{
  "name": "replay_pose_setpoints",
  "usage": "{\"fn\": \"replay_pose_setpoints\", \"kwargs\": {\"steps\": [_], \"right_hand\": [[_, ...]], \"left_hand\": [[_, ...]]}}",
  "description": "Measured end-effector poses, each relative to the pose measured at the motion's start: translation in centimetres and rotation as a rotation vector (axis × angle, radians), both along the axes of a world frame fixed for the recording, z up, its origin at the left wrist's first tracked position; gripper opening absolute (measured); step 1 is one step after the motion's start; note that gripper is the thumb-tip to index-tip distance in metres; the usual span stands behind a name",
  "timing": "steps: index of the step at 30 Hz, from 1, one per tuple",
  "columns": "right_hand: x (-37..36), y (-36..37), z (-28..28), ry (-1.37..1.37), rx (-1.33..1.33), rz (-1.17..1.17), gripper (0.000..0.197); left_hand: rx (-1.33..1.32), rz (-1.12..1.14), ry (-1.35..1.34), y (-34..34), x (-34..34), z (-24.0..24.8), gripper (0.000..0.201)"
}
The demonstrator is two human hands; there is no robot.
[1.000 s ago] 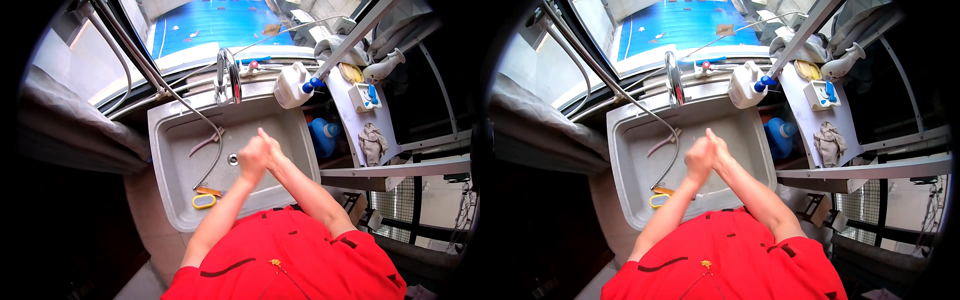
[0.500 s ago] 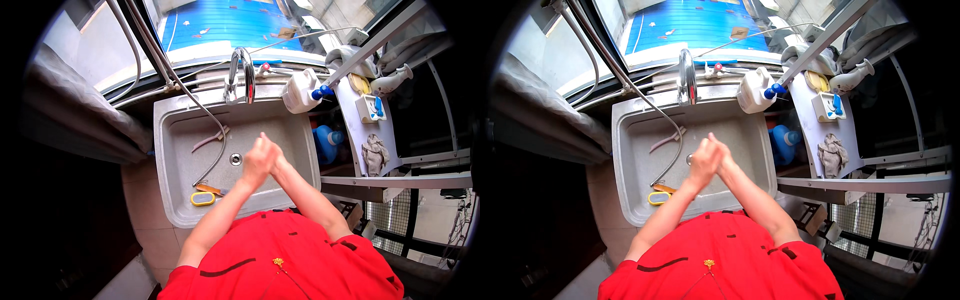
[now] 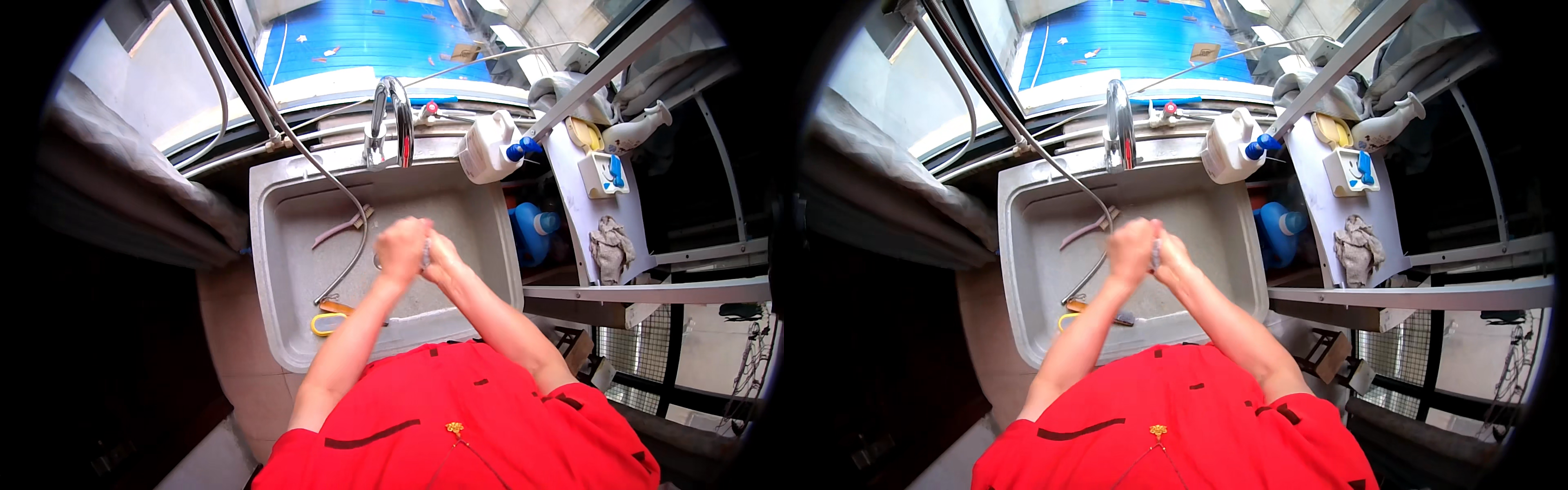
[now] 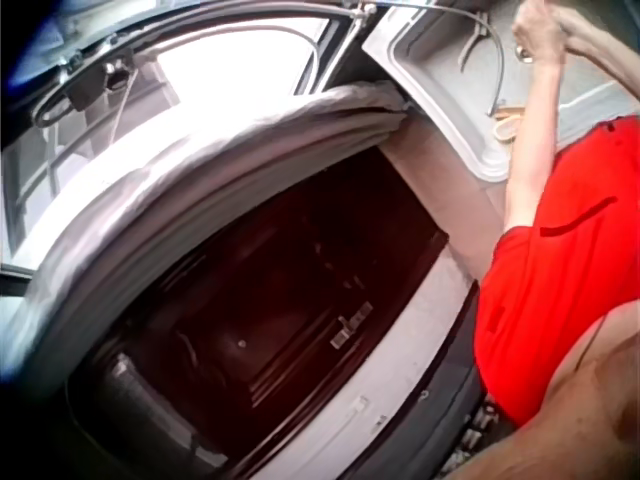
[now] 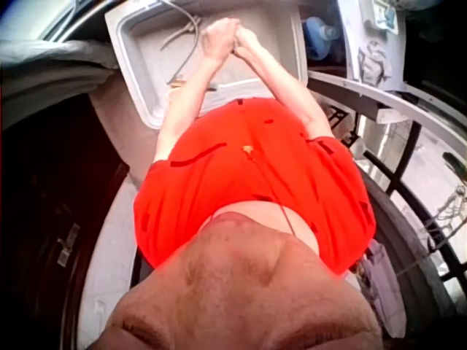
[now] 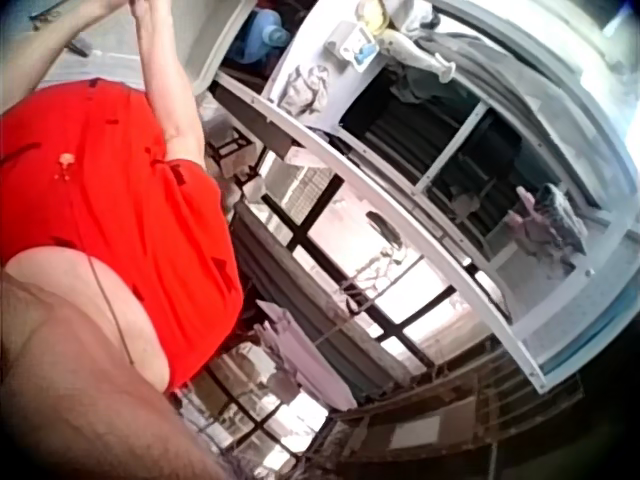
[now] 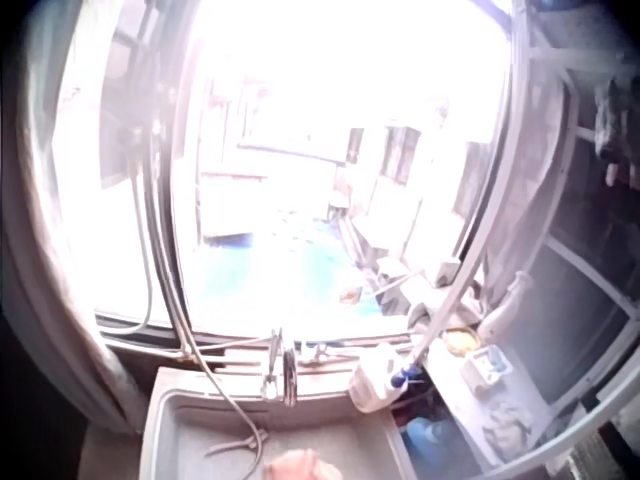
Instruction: The person washes a small cloth in a sink by hand, applies soap, and then uses the cloth and other rags to wipe down surfaces including a desk and a portion of a floor.
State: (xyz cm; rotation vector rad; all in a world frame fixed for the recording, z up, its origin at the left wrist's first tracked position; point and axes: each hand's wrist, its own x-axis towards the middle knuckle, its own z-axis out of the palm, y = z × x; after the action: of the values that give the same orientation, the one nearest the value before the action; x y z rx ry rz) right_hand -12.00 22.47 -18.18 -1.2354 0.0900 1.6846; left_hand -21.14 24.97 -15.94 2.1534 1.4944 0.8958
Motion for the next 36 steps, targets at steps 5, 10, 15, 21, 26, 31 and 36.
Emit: {"fn": "replay_pose_setpoints", "kwargs": {"steps": [5, 10, 15, 21, 26, 31, 36], "right_hand": [[-0.7, 0.3, 0.4, 0.193, 0.017, -0.074, 0.032], [2.4, -0.9, -3.8, 0.478, 0.456, 0.045, 0.032], [-1.6, -1.3, 1.9, 0.135, -0.017, -0.152, 0.021], [2.5, -0.5, -1.6, 0.313, 0.174, -0.083, 0.021], [0.1, -1.1, 0.3, 0.115, 0.042, 0.101, 0.032], [1.3, -0.2, 2.7, 0.29, 0.229, 0.099, 0.033], [2.6, -0.3, -2.0, 0.086, 0.278, -0.147, 0.029]], "left_hand": [[0.103, -0.11, -0.139, -0.6, 0.3, -0.7, 0.026], [0.162, -0.211, -0.098, -3.7, 2.2, 0.5, 0.022], [0.171, -0.083, -0.162, -1.3, 0.0, -3.5, 0.016], [0.109, -0.155, -0.202, -4.2, 2.0, 3.3, 0.026], [-0.13, 0.066, -0.237, 1.1, -0.7, -3.7, 0.034], [-0.836, 0.154, -1.127, 2.1, -2.7, -3.9, 0.048], [-0.411, 0.083, -0.729, -1.2, 0.5, -3.4, 0.034]]}}
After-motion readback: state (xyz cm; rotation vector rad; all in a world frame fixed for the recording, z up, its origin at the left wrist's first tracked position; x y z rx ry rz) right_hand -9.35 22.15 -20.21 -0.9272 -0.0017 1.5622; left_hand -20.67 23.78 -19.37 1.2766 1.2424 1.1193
